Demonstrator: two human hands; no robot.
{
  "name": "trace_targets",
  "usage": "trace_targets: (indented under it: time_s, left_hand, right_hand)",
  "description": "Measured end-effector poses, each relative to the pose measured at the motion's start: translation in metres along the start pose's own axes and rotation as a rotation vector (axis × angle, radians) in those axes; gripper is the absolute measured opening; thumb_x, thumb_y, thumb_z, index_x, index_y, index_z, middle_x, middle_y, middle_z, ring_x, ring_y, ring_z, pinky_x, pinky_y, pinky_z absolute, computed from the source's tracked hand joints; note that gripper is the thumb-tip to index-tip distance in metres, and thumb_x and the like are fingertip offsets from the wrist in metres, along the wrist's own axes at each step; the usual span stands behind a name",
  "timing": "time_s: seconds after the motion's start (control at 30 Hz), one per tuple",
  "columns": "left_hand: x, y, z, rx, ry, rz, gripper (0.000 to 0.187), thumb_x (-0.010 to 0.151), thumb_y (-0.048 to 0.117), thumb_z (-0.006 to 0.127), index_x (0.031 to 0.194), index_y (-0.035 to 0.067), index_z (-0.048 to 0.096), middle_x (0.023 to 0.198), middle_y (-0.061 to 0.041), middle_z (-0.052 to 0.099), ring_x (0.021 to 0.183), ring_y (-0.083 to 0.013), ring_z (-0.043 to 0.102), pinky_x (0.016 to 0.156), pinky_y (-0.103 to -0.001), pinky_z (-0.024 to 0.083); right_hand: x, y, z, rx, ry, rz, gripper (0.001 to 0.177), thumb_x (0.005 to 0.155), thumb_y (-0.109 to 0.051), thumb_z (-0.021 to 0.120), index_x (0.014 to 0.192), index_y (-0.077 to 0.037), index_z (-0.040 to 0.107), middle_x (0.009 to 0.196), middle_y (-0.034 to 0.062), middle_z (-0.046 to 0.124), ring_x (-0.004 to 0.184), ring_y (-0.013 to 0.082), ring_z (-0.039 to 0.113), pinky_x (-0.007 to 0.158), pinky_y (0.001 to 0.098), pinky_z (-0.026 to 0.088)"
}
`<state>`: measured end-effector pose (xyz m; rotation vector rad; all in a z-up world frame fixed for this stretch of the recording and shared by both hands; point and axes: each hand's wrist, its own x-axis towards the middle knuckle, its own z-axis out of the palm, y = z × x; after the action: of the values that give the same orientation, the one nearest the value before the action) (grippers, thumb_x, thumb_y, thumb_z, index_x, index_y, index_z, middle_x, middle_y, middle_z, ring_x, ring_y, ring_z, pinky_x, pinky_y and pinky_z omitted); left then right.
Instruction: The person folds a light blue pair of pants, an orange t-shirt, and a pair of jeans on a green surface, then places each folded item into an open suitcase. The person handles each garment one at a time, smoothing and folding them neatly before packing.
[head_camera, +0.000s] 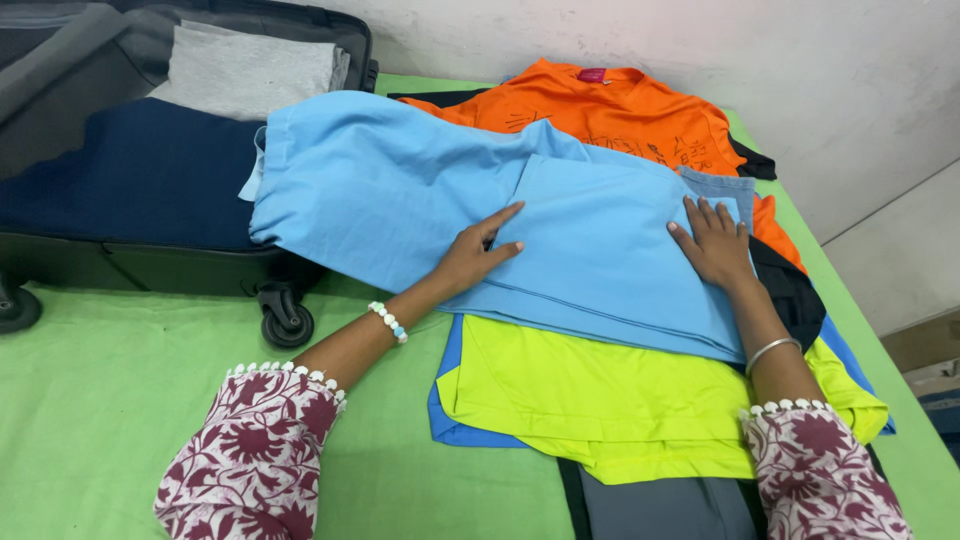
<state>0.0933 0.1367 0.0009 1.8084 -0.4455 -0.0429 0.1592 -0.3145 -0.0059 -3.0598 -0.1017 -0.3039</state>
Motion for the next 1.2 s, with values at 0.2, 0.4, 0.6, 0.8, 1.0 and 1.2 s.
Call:
trace_targets:
  time_s: [0.2, 0.4, 0.6, 0.8, 1.0, 1.2]
  left_hand:
    - [0.086, -0.007, -0.004, -0.142, -0.113, 0.057, 0.066, 0.101, 0.035, 0.069, 0.158, 0.019, 0.04, 0.159, -0.014, 0.043, 0.134, -0.0232, 0.049, 0.109, -0.033, 0.043]
    - [0.129, -0.039, 0.013, 0.061, 0.007, 0.219, 0.076, 0.08, 0.012, 0.074, 0.153, 0.015, 0.054, 0.155, -0.02, 0.052, 0.141, -0.0321, 0.053, 0.115, -0.034, 0.043]
    - [0.137, -0.08, 0.02, 0.273, 0.244, 0.252, 0.072, 0.076, 0.015, 0.081, 0.142, 0.0, 0.054, 0.151, -0.022, 0.051, 0.139, -0.0348, 0.051, 0.116, -0.038, 0.04]
    - [0.117, -0.051, 0.023, 0.528, 0.331, 0.22, 0.055, 0.08, 0.023, 0.083, 0.128, 0.001, 0.066, 0.143, -0.021, 0.06, 0.125, -0.038, 0.061, 0.102, -0.044, 0.049]
    - [0.094, 0.043, -0.042, 0.665, 0.371, 0.229, 0.055, 0.078, 0.035, 0.084, 0.124, 0.01, 0.067, 0.101, -0.012, 0.076, 0.097, -0.035, 0.07, 0.08, -0.048, 0.054]
    - [0.024, 0.085, -0.184, 0.885, 0.828, 0.289, 0.063, 0.087, 0.05, 0.086, 0.126, 0.004, 0.068, 0.089, -0.018, 0.074, 0.084, -0.0388, 0.072, 0.068, -0.05, 0.055]
  right_hand:
    - [-0.002, -0.003, -0.006, 0.02, 0.017, -0.018, 0.08, 0.098, -0.07, 0.03, 0.161, -0.021, 0.031, 0.166, 0.0151, 0.029, 0.155, 0.0396, 0.019, 0.119, 0.0683, 0.011]
    - [-0.014, -0.02, -0.02, 0.043, 0.162, -0.043, 0.082, 0.099, -0.069, 0.036, 0.162, -0.017, 0.03, 0.166, 0.0187, 0.028, 0.154, 0.0432, 0.017, 0.117, 0.0688, 0.011]
    - [-0.014, -0.028, -0.027, 0.131, -0.016, -0.152, 0.074, 0.099, -0.064, 0.035, 0.161, -0.025, 0.03, 0.168, 0.0103, 0.028, 0.154, 0.035, 0.021, 0.12, 0.0647, 0.012]
    - [-0.015, -0.029, -0.025, 0.126, 0.062, -0.158, 0.071, 0.101, -0.062, 0.037, 0.159, -0.021, 0.037, 0.166, 0.0111, 0.033, 0.153, 0.0351, 0.025, 0.12, 0.0634, 0.014]
    - [-0.035, -0.046, -0.043, -0.129, 0.364, -0.299, 0.056, 0.106, -0.048, 0.056, 0.151, -0.014, 0.055, 0.156, 0.0113, 0.053, 0.151, 0.0338, 0.04, 0.126, 0.0582, 0.024]
    - [-0.051, -0.108, -0.076, 0.033, 0.422, -0.474, 0.052, 0.104, -0.035, 0.061, 0.149, -0.01, 0.054, 0.155, 0.0096, 0.054, 0.152, 0.0324, 0.042, 0.127, 0.0577, 0.024]
